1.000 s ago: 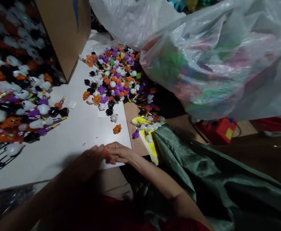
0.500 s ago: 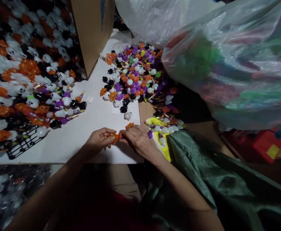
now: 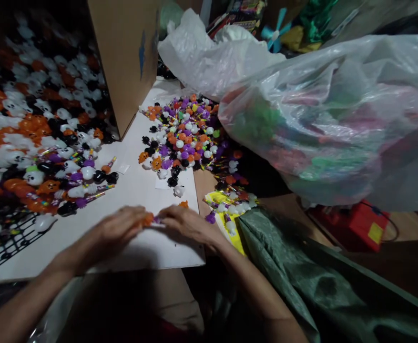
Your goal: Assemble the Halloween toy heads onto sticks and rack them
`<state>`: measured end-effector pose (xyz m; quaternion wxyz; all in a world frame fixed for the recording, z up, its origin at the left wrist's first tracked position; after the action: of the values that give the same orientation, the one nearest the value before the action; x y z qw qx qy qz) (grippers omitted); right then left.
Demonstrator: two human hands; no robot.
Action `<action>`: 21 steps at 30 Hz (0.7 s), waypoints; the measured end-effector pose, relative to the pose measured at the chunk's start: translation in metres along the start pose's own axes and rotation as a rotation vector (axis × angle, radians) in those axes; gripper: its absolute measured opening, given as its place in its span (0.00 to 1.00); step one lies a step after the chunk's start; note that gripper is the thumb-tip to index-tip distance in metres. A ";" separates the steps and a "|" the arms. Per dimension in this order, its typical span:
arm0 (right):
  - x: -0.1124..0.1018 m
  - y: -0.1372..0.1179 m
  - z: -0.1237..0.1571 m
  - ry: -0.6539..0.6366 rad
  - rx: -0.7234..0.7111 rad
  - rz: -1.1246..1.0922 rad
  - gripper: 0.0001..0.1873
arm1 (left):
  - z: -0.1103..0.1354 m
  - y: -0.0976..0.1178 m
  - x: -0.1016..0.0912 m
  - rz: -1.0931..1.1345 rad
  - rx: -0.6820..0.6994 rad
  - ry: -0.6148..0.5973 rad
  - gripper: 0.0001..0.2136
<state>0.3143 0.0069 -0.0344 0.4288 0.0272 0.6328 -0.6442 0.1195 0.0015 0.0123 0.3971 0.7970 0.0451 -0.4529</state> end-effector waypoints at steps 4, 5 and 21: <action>-0.099 0.057 -0.026 0.433 0.318 0.514 0.13 | -0.015 -0.077 -0.086 -0.503 -0.347 0.254 0.10; -0.115 0.072 -0.033 0.466 0.399 0.591 0.14 | -0.026 -0.092 -0.098 -0.555 -0.417 0.306 0.09; -0.144 0.119 -0.080 0.504 0.688 0.655 0.20 | -0.140 -0.129 0.035 -0.231 -0.675 -0.007 0.04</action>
<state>0.4342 0.1683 -0.0609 0.4086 0.5160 0.4269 -0.6201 0.1810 0.1737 -0.0524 0.5843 0.6090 0.2804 -0.4572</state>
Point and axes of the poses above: each hand's wrist, its own z-axis away from the middle knuckle, its own x-axis out of the palm, y = z × x, the point moved 7 cm from there along -z, towards the middle knuckle, and after that the axes turned 1 degree about z, right-handed, at the moved point
